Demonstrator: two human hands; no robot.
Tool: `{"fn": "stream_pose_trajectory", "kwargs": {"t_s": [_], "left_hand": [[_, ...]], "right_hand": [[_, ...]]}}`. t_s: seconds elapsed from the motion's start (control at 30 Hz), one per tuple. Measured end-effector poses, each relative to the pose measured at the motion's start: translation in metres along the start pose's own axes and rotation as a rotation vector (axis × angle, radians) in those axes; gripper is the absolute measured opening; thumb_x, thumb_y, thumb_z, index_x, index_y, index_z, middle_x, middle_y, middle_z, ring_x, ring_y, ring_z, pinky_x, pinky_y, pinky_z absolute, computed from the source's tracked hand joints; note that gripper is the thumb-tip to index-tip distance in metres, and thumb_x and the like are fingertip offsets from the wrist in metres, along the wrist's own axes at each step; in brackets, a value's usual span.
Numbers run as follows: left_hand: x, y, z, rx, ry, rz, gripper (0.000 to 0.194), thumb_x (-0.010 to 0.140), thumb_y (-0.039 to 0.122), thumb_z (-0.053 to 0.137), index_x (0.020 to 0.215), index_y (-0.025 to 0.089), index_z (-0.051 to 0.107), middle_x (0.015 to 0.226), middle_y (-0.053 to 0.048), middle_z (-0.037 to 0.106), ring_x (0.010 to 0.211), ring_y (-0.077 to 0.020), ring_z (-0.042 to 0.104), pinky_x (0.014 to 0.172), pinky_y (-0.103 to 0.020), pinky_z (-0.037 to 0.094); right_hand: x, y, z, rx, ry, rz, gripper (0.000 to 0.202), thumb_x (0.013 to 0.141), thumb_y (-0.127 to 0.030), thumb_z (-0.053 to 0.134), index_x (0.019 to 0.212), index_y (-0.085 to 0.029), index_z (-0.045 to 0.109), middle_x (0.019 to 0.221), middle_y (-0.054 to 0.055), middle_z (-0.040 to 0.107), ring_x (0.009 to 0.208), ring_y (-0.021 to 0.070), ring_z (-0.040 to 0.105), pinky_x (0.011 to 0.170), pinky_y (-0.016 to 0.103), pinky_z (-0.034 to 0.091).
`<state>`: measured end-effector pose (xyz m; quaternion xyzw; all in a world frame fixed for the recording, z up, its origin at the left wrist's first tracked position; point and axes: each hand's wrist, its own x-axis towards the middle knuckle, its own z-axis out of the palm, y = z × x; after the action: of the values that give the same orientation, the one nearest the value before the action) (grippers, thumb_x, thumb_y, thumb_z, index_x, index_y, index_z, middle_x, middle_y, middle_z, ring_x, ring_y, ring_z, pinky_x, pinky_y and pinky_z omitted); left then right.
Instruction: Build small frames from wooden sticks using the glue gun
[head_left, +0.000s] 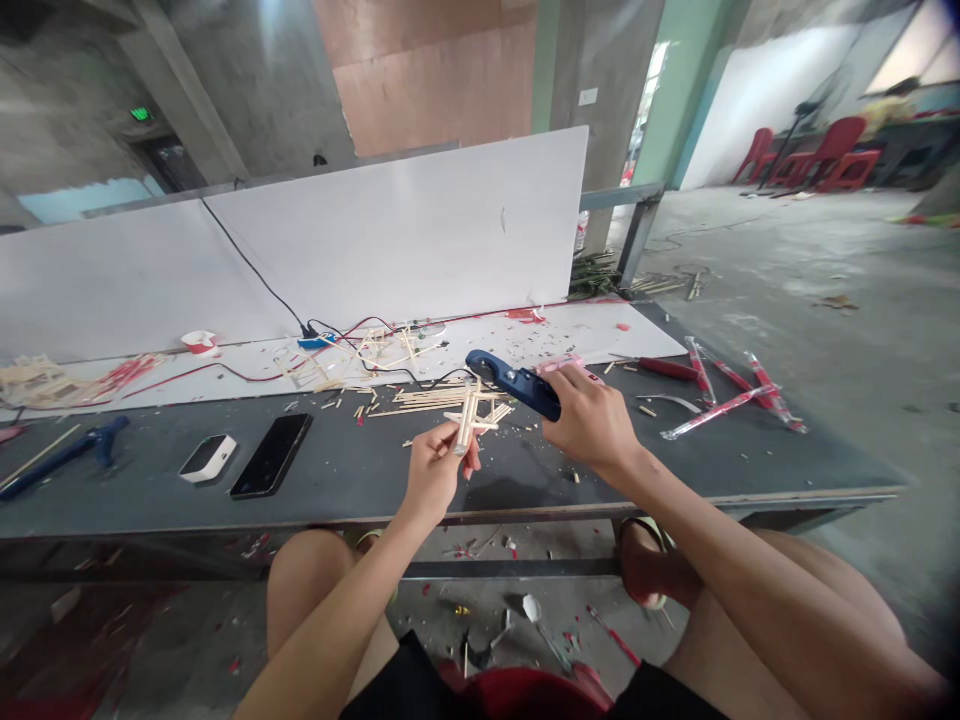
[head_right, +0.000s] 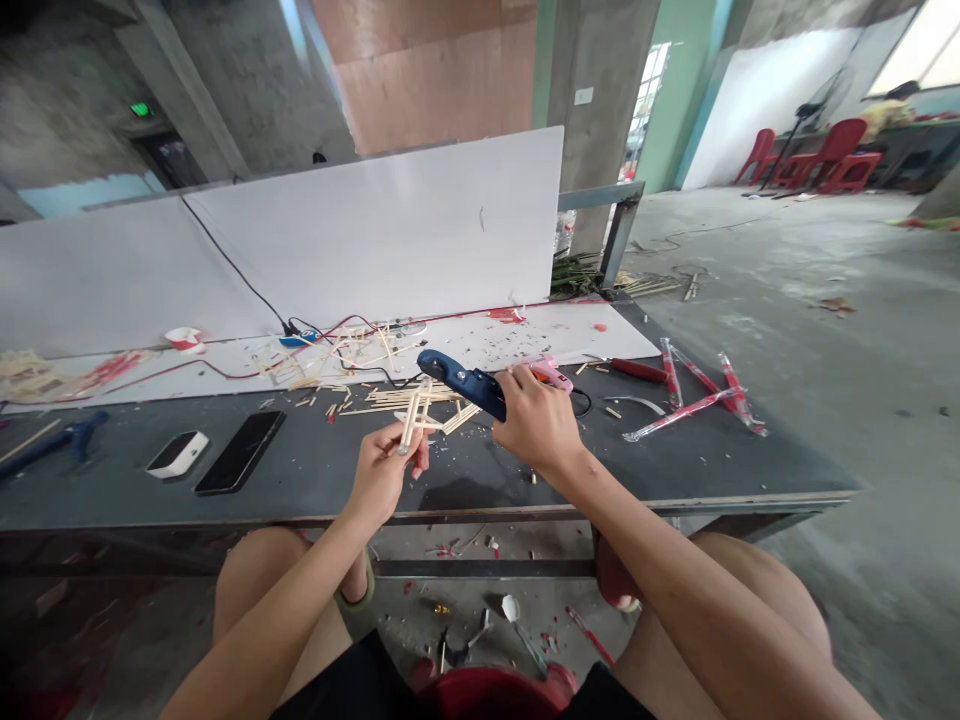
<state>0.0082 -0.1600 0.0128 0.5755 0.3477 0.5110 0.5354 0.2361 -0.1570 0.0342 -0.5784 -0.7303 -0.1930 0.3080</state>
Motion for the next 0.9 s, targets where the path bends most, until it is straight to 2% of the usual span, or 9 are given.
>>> {"fn": "stream_pose_trajectory", "kwargs": {"t_s": [0.23, 0.43, 0.67, 0.9], "left_hand": [[-0.0003, 0.0012, 0.0001, 0.049, -0.014, 0.004, 0.037, 0.089, 0.05, 0.068, 0.087, 0.013, 0.072, 0.059, -0.001, 0.057, 0.051, -0.0101, 0.048, 0.047, -0.023, 0.037], [0.0001, 0.0016, -0.0004, 0.057, -0.032, 0.014, 0.037, 0.09, 0.049, 0.067, 0.08, 0.013, 0.07, 0.059, -0.001, 0.057, 0.051, -0.0102, 0.047, 0.048, -0.024, 0.037], [-0.0001, 0.0038, 0.0, 0.042, -0.022, 0.025, 0.036, 0.09, 0.048, 0.067, 0.086, 0.013, 0.073, 0.06, -0.001, 0.056, 0.052, -0.0101, 0.048, 0.047, -0.023, 0.037], [-0.0018, 0.0033, 0.0018, 0.041, -0.01, 0.001, 0.038, 0.089, 0.05, 0.069, 0.089, 0.013, 0.073, 0.059, -0.001, 0.056, 0.052, -0.0106, 0.049, 0.047, -0.023, 0.038]], "right_hand": [[0.0001, 0.0013, -0.0076, 0.045, -0.011, 0.02, 0.051, 0.071, -0.015, 0.055, 0.122, -0.015, 0.061, 0.108, 0.014, 0.065, 0.087, 0.0259, 0.062, 0.063, 0.032, 0.042], [-0.0005, 0.0023, -0.0078, 0.073, -0.031, 0.032, 0.052, 0.072, -0.017, 0.056, 0.124, -0.013, 0.061, 0.11, 0.015, 0.065, 0.09, 0.0275, 0.063, 0.065, 0.034, 0.046], [-0.0012, -0.0011, -0.0063, 0.025, -0.012, 0.041, 0.048, 0.07, -0.015, 0.055, 0.117, -0.014, 0.065, 0.106, 0.013, 0.067, 0.082, 0.0247, 0.064, 0.057, 0.031, 0.041], [-0.002, -0.0013, -0.0031, -0.1, 0.029, 0.009, 0.039, 0.075, -0.017, 0.054, 0.111, -0.014, 0.067, 0.102, 0.012, 0.069, 0.072, 0.0214, 0.062, 0.051, 0.029, 0.03]]}}
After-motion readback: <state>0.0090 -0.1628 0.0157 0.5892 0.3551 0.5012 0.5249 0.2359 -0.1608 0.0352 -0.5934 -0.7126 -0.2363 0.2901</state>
